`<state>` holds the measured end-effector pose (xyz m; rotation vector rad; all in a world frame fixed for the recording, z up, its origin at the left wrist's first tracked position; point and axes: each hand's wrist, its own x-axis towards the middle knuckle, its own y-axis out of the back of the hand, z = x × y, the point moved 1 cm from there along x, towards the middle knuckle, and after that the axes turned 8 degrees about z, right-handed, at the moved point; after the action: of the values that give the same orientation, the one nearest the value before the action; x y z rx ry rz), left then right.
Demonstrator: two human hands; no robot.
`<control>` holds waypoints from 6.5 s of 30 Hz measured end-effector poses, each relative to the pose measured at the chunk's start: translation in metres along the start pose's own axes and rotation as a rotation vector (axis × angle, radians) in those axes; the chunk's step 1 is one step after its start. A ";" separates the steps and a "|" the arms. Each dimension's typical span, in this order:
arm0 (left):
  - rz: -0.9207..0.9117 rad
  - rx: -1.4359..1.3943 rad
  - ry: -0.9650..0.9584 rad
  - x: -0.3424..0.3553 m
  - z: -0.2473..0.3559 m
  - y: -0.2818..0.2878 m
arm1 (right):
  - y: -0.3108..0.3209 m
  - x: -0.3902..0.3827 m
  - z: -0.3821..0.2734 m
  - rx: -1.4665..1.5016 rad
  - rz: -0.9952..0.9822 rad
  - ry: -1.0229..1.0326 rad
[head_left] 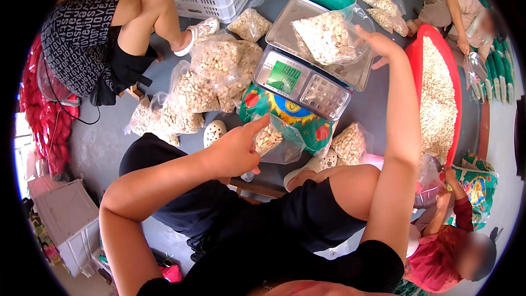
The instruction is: The person scoops grains from a large red basin into small plastic bags using a scoop. They place each filled bag onto a digital scale to measure the weight, then set the weighed bags aside. The process is repeated continuously.
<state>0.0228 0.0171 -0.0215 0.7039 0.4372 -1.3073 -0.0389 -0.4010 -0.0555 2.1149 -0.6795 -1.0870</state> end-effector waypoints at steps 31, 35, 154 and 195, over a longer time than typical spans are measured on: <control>-0.009 0.159 -0.428 -0.025 -0.028 0.035 | -0.130 -0.008 -0.258 0.889 0.077 0.588; -0.101 0.128 -0.377 -0.046 -0.019 0.054 | -0.166 0.044 -0.275 0.737 0.123 0.539; -0.219 0.694 -0.320 0.032 0.017 -0.033 | -0.033 0.005 -0.040 -0.513 0.372 0.540; -0.051 0.603 -0.324 0.005 -0.014 0.015 | -0.071 0.089 -0.027 -0.241 0.683 0.385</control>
<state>0.0393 0.0248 -0.0315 0.9569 -0.2185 -1.5851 0.0403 -0.4082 -0.1409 1.6211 -0.9257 -0.3531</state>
